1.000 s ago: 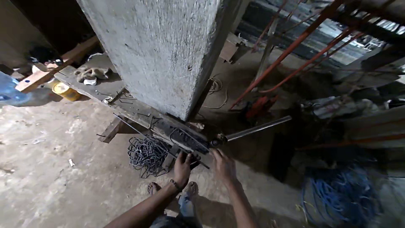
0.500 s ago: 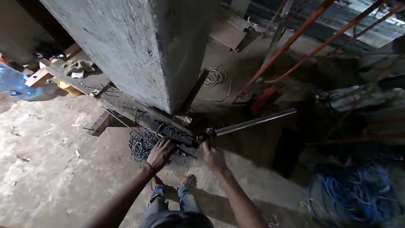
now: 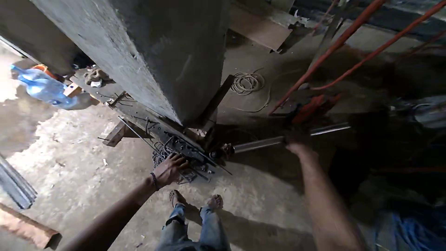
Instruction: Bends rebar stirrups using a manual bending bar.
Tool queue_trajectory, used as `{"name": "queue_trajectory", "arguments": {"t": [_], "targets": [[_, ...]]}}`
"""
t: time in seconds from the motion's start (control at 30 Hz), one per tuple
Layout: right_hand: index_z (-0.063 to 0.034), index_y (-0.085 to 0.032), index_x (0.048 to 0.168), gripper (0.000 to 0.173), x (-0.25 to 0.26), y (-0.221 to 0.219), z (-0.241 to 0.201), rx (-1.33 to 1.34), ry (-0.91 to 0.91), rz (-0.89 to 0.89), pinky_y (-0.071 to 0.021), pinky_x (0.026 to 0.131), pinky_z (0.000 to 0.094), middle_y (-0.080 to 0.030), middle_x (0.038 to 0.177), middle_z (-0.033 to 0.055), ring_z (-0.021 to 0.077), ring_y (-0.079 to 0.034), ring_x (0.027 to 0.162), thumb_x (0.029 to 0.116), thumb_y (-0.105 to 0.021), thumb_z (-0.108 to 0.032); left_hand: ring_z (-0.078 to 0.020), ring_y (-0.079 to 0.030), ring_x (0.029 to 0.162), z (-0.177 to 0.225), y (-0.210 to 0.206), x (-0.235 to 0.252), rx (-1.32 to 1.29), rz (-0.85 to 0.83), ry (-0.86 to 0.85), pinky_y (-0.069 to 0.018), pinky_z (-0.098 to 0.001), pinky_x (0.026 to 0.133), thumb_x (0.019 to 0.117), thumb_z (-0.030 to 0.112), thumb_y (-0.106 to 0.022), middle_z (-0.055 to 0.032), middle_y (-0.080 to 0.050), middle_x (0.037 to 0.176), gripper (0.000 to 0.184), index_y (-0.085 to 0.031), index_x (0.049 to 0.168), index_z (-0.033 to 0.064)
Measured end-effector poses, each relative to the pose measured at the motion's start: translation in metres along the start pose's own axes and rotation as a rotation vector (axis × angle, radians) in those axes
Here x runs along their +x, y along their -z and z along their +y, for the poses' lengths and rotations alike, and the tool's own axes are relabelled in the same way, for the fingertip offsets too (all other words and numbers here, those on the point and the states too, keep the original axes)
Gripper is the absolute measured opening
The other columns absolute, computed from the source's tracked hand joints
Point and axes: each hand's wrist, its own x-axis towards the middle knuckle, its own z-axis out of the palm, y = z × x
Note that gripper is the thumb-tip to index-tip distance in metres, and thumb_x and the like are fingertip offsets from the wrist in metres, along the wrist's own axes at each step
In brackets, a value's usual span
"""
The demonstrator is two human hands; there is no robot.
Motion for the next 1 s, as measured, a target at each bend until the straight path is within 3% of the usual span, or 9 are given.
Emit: {"name": "queue_trajectory", "arguments": {"t": [0.03,0.1,0.23,0.33,0.43,0.57,0.7,0.83,1.0], "targets": [[-0.0065,-0.064,0.135,0.056,0.007,-0.008,0.023,0.004,0.018,0.016,-0.0319,0.114,0.0718,-0.057,0.143,0.0243,0.0474,-0.049,0.136,0.0838,-0.085,-0.014,-0.0316,-0.067,0.110,-0.001,0.000,-0.001,0.014,-0.013,-0.005,-0.0510,-0.0525,0.098,0.1003,0.010,-0.055,-0.0111,-0.071,0.113,0.020,-0.070,0.113,0.0113],[-0.0009,-0.061,0.134,0.055,0.006,-0.017,0.061,0.058,0.015,0.061,-0.0413,0.107,0.0715,-0.058,0.137,0.0294,0.0513,-0.053,0.129,0.0848,-0.084,-0.010,-0.0326,-0.067,0.107,-0.002,-0.003,-0.003,0.031,-0.014,-0.017,-0.0521,-0.0529,0.096,0.1007,0.011,-0.055,-0.0120,-0.071,0.109,0.019,-0.070,0.112,0.0111],[-0.0006,-0.065,0.130,0.042,-0.037,-0.025,0.099,0.073,-0.082,0.133,-0.0455,0.098,0.0743,-0.061,0.131,0.0309,0.0535,-0.057,0.123,0.0904,-0.076,-0.006,-0.0329,-0.067,0.104,-0.003,-0.008,-0.004,-0.029,0.013,-0.022,-0.0519,-0.0529,0.093,0.1023,0.013,-0.052,-0.0120,-0.071,0.105,0.018,-0.069,0.109,0.0109],[0.0054,-0.068,0.108,0.028,-0.084,-0.038,0.094,0.054,-0.125,0.204,-0.0506,0.086,0.0731,-0.068,0.107,0.0330,0.0557,-0.065,0.107,0.0818,-0.080,0.004,-0.0340,-0.068,0.103,-0.007,-0.005,-0.001,-0.024,0.015,-0.039,-0.0523,-0.0547,0.092,0.1019,0.012,-0.051,-0.0126,-0.071,0.105,0.018,-0.069,0.106,0.0098],[0.0082,-0.068,0.103,0.026,-0.114,-0.049,0.089,0.082,-0.123,0.302,-0.0470,0.097,0.0710,-0.067,0.109,0.0318,0.0556,-0.060,0.114,0.0804,-0.081,0.007,-0.0348,-0.068,0.104,-0.012,-0.004,0.002,-0.011,0.012,-0.080,-0.0523,-0.0560,0.091,0.1039,0.011,-0.049,-0.0137,-0.071,0.106,0.020,-0.068,0.105,0.0080],[0.0066,-0.069,0.105,0.024,-0.116,-0.051,0.083,0.074,-0.228,0.266,-0.0479,0.098,0.0699,-0.067,0.111,0.0314,0.0548,-0.059,0.117,0.0823,-0.078,0.005,-0.0327,-0.067,0.110,-0.015,-0.007,0.004,-0.064,0.025,-0.075,-0.0500,-0.0556,0.095,0.1071,0.021,-0.048,-0.0134,-0.072,0.113,0.027,-0.070,0.106,0.0063],[0.0063,-0.069,0.106,0.023,-0.160,-0.052,0.061,0.060,-0.369,0.253,-0.0460,0.100,0.0702,-0.067,0.116,0.0313,0.0541,-0.057,0.123,0.0855,-0.077,0.001,-0.0279,-0.067,0.112,-0.023,-0.006,0.008,-0.148,0.052,-0.083,-0.0471,-0.0543,0.101,0.1071,0.027,-0.050,-0.0105,-0.072,0.113,0.030,-0.072,0.108,0.0063],[0.0061,-0.069,0.107,0.020,-0.253,-0.095,0.031,0.087,-0.548,0.358,-0.0464,0.098,0.0722,-0.067,0.115,0.0324,0.0554,-0.058,0.119,0.0888,-0.073,-0.001,-0.0319,-0.068,0.101,-0.018,0.007,0.010,-0.247,0.063,-0.091,-0.0492,-0.0574,0.096,0.1017,0.015,-0.060,-0.0149,-0.072,0.104,0.019,-0.073,0.105,0.0020],[0.0054,-0.066,0.122,0.029,-0.361,-0.123,-0.065,0.218,-0.868,0.393,-0.0457,0.100,0.0715,-0.064,0.125,0.0337,0.0538,-0.059,0.122,0.0956,-0.068,-0.008,-0.0346,-0.069,0.094,-0.016,0.023,0.013,-0.304,0.036,-0.103,-0.0490,-0.0618,0.094,0.1025,0.012,-0.060,-0.0168,-0.072,0.097,0.017,-0.072,0.105,0.0013]]}}
